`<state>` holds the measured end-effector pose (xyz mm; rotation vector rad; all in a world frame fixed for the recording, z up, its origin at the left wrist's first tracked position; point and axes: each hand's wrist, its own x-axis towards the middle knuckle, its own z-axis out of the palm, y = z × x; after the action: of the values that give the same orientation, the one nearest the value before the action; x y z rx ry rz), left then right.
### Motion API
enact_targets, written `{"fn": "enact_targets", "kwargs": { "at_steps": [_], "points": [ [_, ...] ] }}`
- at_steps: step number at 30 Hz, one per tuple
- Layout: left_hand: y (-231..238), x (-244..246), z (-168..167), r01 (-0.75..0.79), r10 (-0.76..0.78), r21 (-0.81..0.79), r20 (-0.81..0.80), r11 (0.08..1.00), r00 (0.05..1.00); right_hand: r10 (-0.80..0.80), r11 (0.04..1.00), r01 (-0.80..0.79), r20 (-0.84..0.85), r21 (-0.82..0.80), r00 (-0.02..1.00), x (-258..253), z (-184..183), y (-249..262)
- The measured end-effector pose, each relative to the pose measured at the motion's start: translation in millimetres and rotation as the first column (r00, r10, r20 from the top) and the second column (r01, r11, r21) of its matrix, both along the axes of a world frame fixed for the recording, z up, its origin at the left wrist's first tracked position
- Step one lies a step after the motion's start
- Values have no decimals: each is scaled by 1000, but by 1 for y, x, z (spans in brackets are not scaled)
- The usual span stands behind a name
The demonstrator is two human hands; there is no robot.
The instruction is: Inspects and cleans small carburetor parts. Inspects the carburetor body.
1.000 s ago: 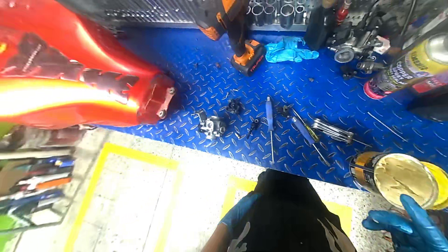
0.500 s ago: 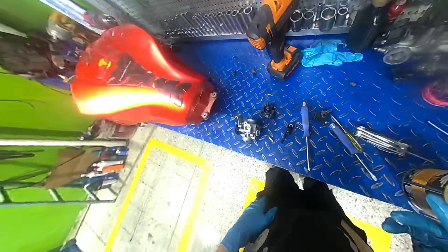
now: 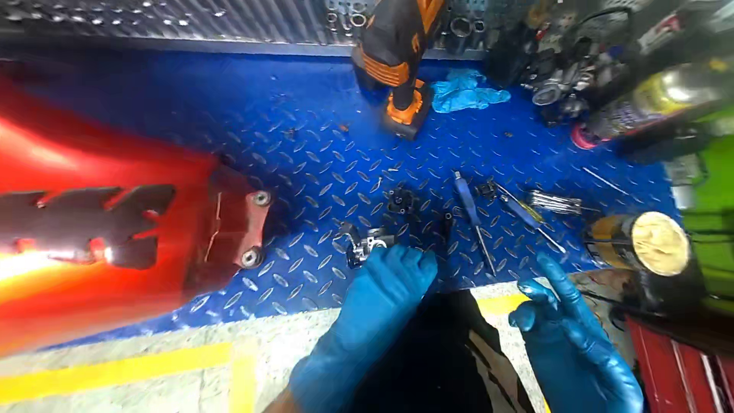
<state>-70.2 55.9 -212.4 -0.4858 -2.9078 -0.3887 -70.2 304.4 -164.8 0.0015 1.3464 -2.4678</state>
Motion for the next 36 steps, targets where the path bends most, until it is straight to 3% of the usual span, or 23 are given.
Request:
{"fn": "enact_targets", "kwargs": {
  "at_steps": [2, 5, 11, 14, 16, 18, 19, 20, 22, 24, 26, 28, 30, 33, 36],
  "points": [
    [2, -18, 1, 110, -104, -109, 52, 988, 993, -61, 998, 61, -20, -17, 998, 5, 7, -10],
    [7, -29, -2, 142, -104, -236, 166, 961, 981, -153, 986, 151, -34, -66, 988, 12, 10, -13],
    [7, -30, -30, 297, -265, -271, 150, 916, 953, -272, 945, 256, -56, -205, 961, 19, 2, -3],
    [13, -35, -26, 323, -264, -341, 207, 883, 942, -278, 939, 259, -56, -224, 959, 18, -4, 11],
    [17, -34, -16, 289, -235, -250, 224, 924, 946, -281, 940, 266, -43, -211, 959, 15, -6, 22],
    [18, -25, -3, 168, -175, 53, 197, 984, 965, -279, 947, 269, -31, -176, 960, 11, -8, 34],
    [20, -19, 8, 86, -148, 255, 233, 963, 961, -280, 949, 274, -22, -154, 960, 9, -8, 39],
    [21, -12, 22, -7, -172, 473, 334, 881, 927, -275, 953, 270, -18, -134, 961, 8, -9, 44],
    [24, -4, 50, -198, -400, 782, 497, 591, 770, -260, 960, 256, -21, -112, 965, 3, -12, 52],
    [28, 2, 73, -385, -562, 832, 555, 400, 614, -229, 972, 227, -28, -62, 973, -5, -13, 56],
    [30, 14, 84, -506, -584, 794, 598, 337, 549, -178, 984, 178, -52, -13, 983, -8, -12, 56],
    [31, 22, 91, -580, -532, 766, 625, 277, 571, -95, 995, 98, -106, 26, 990, -8, -6, 51],
    [27, 20, 94, -571, -459, 793, 597, 212, 658, 0, 998, 12, -174, 68, 985, -10, 3, 42],
    [14, 15, 92, -507, -412, 854, 505, 112, 759, 105, 990, -76, -270, 115, 957, -8, 22, 17],
    [-7, 8, 82, -353, -442, 936, 313, -8, 840, 153, 985, -113, -353, 130, 923, -7, 39, -18]
  ]
}}
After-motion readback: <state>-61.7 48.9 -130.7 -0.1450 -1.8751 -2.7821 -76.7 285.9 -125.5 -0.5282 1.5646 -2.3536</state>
